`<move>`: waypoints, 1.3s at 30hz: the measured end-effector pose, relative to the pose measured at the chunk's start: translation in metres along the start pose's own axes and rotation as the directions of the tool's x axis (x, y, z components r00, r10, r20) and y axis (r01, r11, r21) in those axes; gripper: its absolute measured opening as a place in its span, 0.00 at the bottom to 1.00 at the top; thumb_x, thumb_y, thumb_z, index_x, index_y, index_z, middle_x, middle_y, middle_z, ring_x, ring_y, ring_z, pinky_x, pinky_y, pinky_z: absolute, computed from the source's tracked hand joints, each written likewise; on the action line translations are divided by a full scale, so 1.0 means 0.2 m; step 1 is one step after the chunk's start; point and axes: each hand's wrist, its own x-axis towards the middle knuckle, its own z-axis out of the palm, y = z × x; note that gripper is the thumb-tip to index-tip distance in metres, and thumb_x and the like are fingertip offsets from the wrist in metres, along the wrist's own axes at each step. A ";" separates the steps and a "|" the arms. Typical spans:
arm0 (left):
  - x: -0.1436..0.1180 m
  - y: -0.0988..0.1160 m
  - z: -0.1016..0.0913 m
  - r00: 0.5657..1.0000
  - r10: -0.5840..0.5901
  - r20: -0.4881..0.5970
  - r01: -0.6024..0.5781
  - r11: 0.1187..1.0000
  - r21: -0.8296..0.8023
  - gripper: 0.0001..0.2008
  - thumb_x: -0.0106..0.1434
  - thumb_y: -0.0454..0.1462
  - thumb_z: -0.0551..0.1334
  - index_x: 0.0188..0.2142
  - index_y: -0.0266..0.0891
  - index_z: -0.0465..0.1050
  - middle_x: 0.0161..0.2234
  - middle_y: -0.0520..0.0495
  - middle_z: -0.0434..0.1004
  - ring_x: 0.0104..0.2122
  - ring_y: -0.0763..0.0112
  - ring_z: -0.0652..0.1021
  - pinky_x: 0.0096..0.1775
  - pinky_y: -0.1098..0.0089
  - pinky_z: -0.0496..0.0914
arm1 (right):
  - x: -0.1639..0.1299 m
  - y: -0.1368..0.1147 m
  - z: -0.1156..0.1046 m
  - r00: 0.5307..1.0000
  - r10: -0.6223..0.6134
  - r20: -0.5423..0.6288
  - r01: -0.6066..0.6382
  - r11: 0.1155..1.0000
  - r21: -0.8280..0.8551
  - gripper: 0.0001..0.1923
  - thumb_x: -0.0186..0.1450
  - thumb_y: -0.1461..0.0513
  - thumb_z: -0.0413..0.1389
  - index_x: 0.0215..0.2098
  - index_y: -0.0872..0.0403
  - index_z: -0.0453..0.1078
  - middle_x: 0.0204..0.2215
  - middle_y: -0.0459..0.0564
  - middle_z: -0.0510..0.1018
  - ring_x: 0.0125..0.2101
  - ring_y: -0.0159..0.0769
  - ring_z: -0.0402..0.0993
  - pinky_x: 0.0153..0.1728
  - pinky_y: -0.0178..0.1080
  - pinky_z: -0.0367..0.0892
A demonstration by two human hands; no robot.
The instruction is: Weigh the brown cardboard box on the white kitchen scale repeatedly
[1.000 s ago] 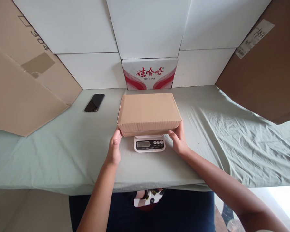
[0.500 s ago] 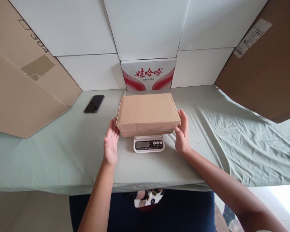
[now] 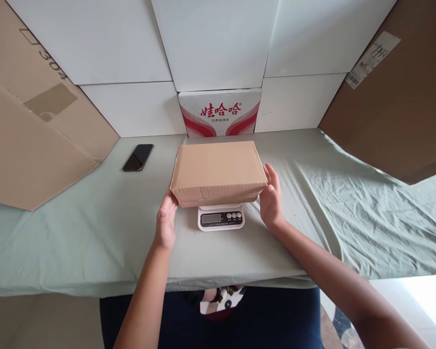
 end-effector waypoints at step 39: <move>0.00 0.06 0.05 0.997 -0.026 0.068 0.030 0.998 -0.058 0.44 0.63 0.70 0.48 0.63 0.45 0.72 0.67 0.37 0.71 0.73 0.43 0.62 0.70 0.46 0.60 | -0.09 -0.07 0.07 0.984 -0.054 0.171 0.089 0.975 -0.202 0.39 0.66 0.43 0.60 0.71 0.38 0.55 0.70 0.52 0.65 0.68 0.55 0.63 0.66 0.61 0.68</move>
